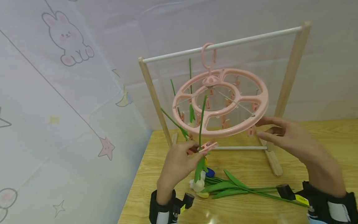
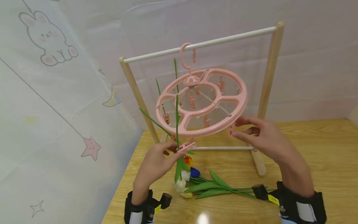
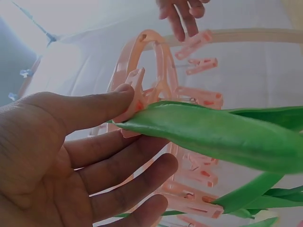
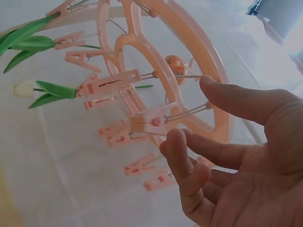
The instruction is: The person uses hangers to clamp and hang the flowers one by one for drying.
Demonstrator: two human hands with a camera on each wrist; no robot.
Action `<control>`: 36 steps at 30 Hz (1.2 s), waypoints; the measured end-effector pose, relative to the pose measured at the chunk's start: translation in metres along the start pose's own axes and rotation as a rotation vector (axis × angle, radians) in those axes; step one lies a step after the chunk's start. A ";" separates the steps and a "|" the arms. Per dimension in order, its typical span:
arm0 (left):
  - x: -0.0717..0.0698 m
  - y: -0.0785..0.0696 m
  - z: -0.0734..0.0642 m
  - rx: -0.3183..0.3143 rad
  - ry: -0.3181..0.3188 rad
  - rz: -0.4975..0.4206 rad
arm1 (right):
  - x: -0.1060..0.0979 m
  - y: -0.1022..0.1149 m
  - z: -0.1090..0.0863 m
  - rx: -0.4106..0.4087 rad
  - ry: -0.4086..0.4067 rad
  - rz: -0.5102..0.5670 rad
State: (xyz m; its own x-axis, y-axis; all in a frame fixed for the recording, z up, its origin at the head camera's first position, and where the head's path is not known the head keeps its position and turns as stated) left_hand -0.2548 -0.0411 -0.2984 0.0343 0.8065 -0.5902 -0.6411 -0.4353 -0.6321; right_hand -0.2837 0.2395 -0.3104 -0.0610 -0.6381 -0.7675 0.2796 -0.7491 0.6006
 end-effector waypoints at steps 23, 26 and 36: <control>-0.024 0.016 -0.005 -0.095 -0.037 0.074 | 0.020 0.025 -0.001 -0.366 0.159 0.352; -0.024 0.019 -0.005 -0.102 -0.043 0.101 | 0.021 0.031 -0.005 -0.400 0.206 0.361; -0.023 0.026 -0.006 -0.122 -0.067 0.188 | 0.038 0.051 -0.007 -0.459 0.319 0.469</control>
State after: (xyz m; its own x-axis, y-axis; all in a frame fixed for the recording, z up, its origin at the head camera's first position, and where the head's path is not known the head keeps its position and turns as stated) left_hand -0.2680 -0.0738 -0.3042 -0.1310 0.7295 -0.6713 -0.5340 -0.6224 -0.5722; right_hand -0.2647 0.1783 -0.3106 0.4267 -0.7380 -0.5228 0.5859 -0.2148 0.7814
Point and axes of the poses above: each hand's wrist, its own z-axis towards the middle knuckle, its own x-axis out of the palm, y = z × x, the point moved 7 cm from there along z, towards the middle knuckle, and after that the axes turned 15 degrees about -z, right-handed, at the moved point
